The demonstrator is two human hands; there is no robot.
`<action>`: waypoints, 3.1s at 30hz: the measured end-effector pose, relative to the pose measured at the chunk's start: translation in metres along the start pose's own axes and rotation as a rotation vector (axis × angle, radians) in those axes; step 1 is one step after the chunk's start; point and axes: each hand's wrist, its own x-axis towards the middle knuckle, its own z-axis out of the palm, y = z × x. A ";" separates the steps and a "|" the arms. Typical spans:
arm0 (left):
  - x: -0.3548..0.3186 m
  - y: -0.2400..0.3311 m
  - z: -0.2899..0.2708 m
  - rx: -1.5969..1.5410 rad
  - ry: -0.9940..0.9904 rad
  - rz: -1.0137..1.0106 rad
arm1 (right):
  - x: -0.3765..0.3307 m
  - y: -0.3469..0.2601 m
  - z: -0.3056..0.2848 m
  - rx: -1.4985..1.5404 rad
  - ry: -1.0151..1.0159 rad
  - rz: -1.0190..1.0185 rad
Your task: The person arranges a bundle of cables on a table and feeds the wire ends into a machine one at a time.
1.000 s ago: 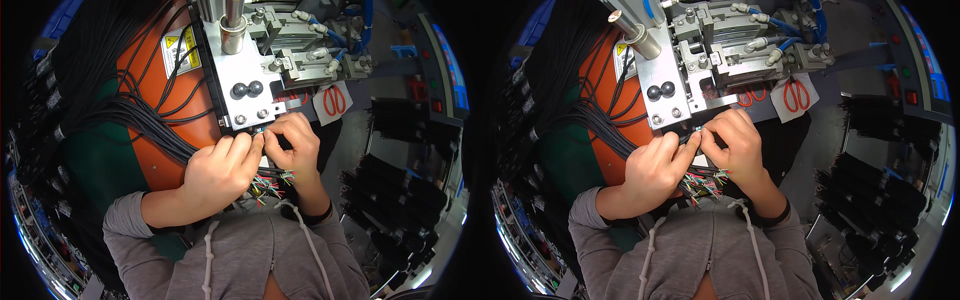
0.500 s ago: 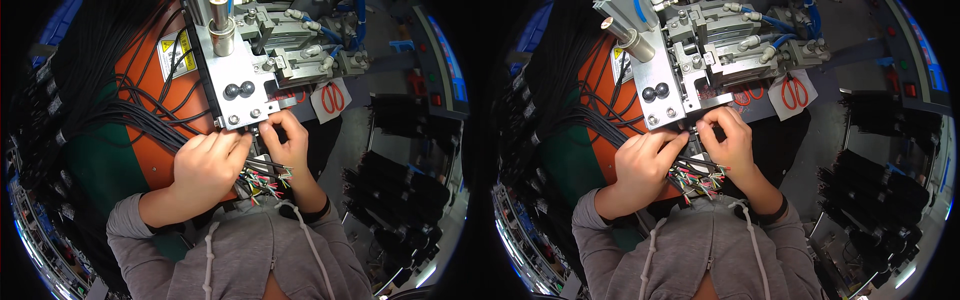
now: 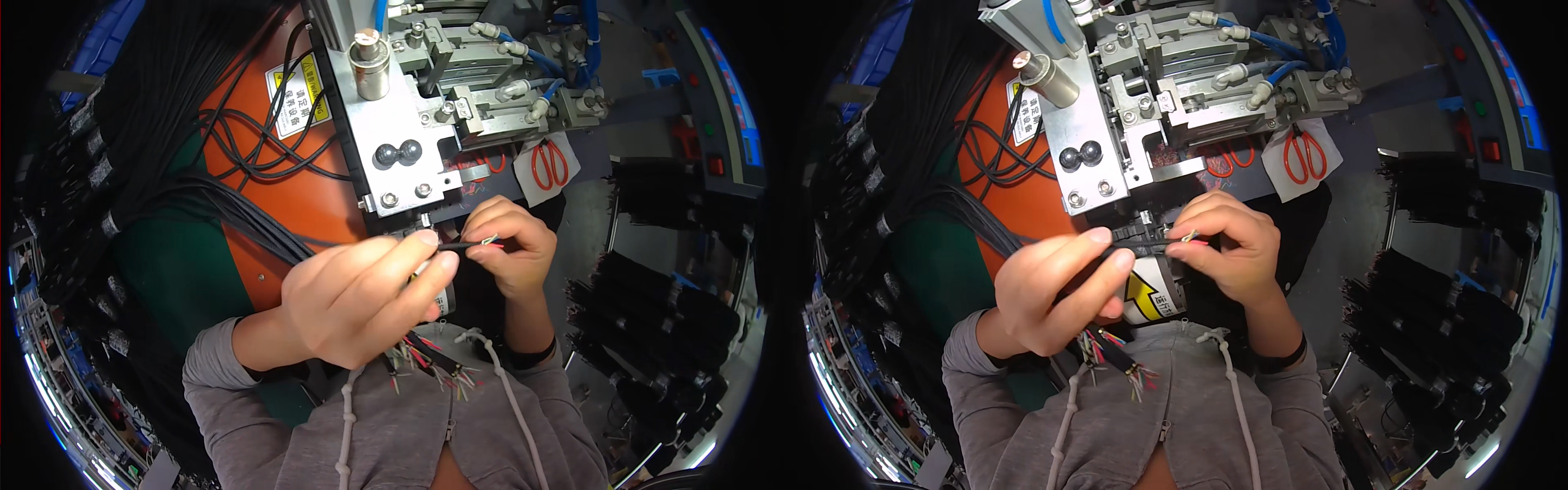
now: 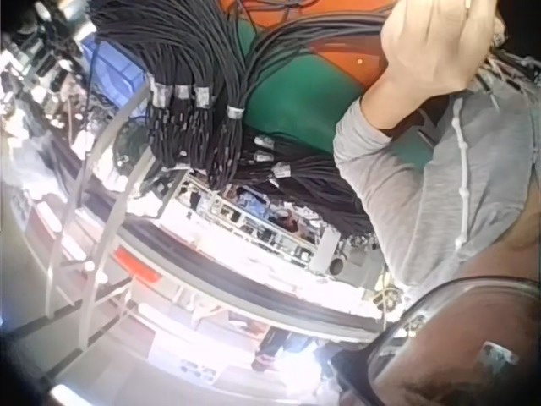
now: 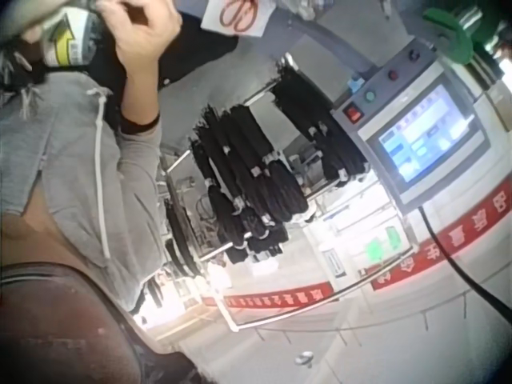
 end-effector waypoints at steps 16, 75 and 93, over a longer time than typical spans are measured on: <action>-0.013 -0.002 0.008 -0.089 -0.057 -0.110 | 0.010 -0.016 0.028 -0.337 0.117 -0.188; -0.019 0.000 0.005 0.262 -0.298 -0.207 | 0.010 0.005 0.012 -0.323 0.024 -0.085; -0.003 -0.009 0.001 -0.149 0.117 -0.070 | -0.003 -0.002 0.012 0.218 0.023 0.131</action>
